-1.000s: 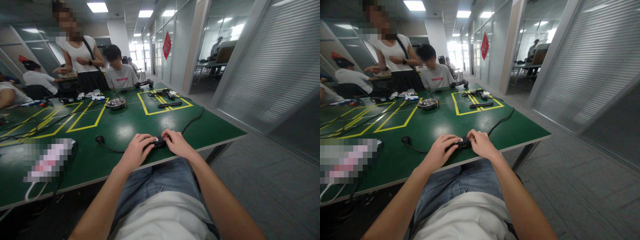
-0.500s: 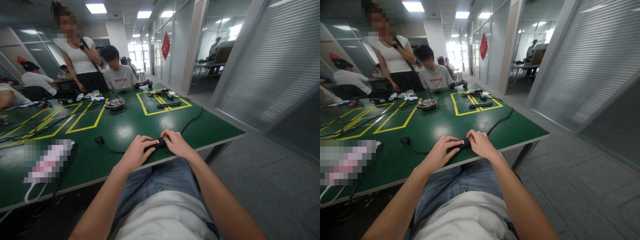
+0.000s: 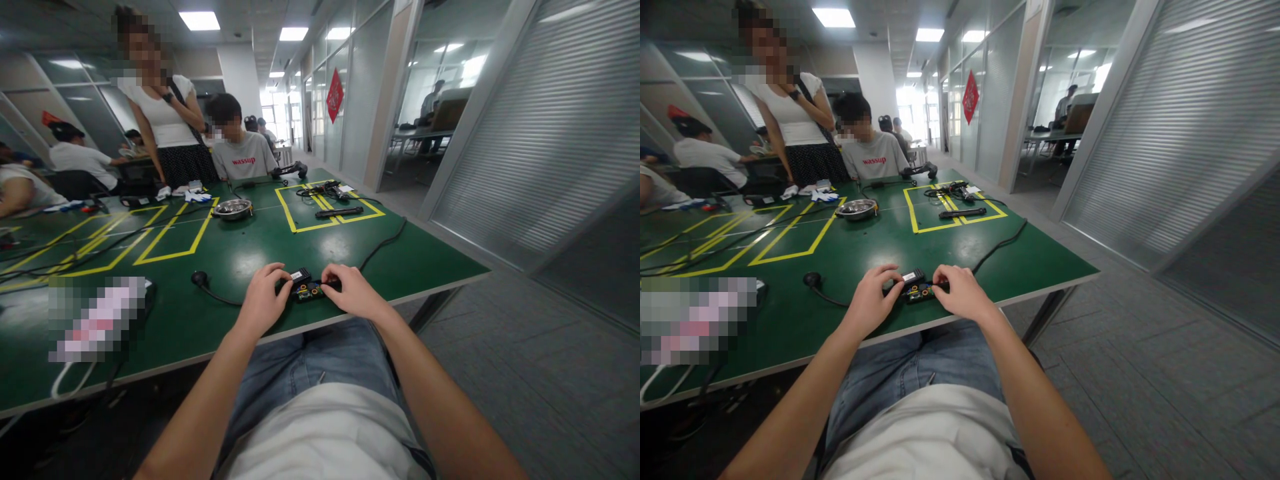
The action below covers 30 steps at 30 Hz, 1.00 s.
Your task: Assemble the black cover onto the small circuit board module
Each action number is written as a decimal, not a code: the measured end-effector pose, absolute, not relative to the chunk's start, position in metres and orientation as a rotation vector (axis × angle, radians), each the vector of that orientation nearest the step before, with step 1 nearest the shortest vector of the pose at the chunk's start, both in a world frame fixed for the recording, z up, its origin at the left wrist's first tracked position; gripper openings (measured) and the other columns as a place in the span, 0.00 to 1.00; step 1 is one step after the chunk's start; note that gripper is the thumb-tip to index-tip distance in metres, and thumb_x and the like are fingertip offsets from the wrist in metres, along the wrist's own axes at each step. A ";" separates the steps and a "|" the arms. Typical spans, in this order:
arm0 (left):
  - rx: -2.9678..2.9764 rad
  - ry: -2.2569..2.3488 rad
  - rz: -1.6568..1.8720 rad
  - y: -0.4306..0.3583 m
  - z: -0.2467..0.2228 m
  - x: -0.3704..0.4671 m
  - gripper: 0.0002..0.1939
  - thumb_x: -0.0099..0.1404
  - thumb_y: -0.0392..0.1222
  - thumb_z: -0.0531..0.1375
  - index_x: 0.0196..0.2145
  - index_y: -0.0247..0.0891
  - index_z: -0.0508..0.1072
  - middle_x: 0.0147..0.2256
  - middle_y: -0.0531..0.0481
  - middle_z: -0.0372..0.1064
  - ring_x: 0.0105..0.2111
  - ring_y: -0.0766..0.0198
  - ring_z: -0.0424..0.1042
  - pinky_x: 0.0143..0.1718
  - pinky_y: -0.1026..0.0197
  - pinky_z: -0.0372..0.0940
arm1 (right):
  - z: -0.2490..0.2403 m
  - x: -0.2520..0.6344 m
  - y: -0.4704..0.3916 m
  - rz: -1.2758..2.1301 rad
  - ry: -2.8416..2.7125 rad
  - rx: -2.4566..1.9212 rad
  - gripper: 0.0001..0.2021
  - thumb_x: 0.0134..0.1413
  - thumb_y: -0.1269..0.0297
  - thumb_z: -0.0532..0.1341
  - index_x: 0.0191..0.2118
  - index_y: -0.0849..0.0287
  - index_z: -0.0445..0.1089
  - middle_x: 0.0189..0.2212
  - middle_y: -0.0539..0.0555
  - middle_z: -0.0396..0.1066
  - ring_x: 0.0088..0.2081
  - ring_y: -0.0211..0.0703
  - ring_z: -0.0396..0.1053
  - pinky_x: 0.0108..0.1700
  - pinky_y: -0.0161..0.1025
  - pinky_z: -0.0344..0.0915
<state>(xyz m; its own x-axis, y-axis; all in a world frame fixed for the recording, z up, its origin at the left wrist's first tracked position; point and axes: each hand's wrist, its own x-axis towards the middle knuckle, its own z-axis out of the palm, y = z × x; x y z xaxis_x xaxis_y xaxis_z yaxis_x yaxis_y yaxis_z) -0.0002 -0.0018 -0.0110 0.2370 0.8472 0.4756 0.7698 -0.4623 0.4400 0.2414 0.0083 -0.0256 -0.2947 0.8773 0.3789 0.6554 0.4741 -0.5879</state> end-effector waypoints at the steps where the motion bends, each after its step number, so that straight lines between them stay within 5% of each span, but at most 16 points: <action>1: 2.411 1.550 1.031 -0.004 -0.010 0.000 0.04 0.71 0.36 0.64 0.37 0.41 0.78 0.51 0.43 0.79 0.53 0.49 0.77 0.58 0.48 0.69 | -0.026 0.242 0.008 0.430 -2.045 -1.253 0.04 0.58 0.71 0.67 0.37 0.55 0.73 0.35 0.51 0.77 0.39 0.47 0.73 0.46 0.42 0.61; 7: 2.448 1.579 0.764 -0.015 -0.004 0.000 0.03 0.69 0.38 0.65 0.35 0.41 0.78 0.32 0.50 0.76 0.33 0.56 0.75 0.36 0.56 0.65 | -0.029 0.243 0.009 0.482 -2.017 -1.233 0.03 0.61 0.70 0.66 0.37 0.55 0.74 0.35 0.51 0.78 0.37 0.45 0.73 0.43 0.40 0.62; 30: 2.402 1.507 0.857 -0.008 -0.007 -0.006 0.06 0.68 0.38 0.64 0.31 0.41 0.78 0.33 0.48 0.78 0.36 0.55 0.77 0.40 0.55 0.69 | -0.029 0.241 0.012 0.488 -1.973 -1.214 0.06 0.63 0.71 0.63 0.35 0.56 0.75 0.34 0.51 0.78 0.37 0.45 0.72 0.44 0.41 0.63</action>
<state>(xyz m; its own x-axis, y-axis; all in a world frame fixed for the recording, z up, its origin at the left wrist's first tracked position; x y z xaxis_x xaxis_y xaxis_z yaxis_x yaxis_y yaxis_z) -0.0063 -0.0077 -0.0068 0.3206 0.8699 0.3749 0.7668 -0.4707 0.4365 0.2409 0.0116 -0.0291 -0.2640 0.8770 0.4015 0.5886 0.4763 -0.6533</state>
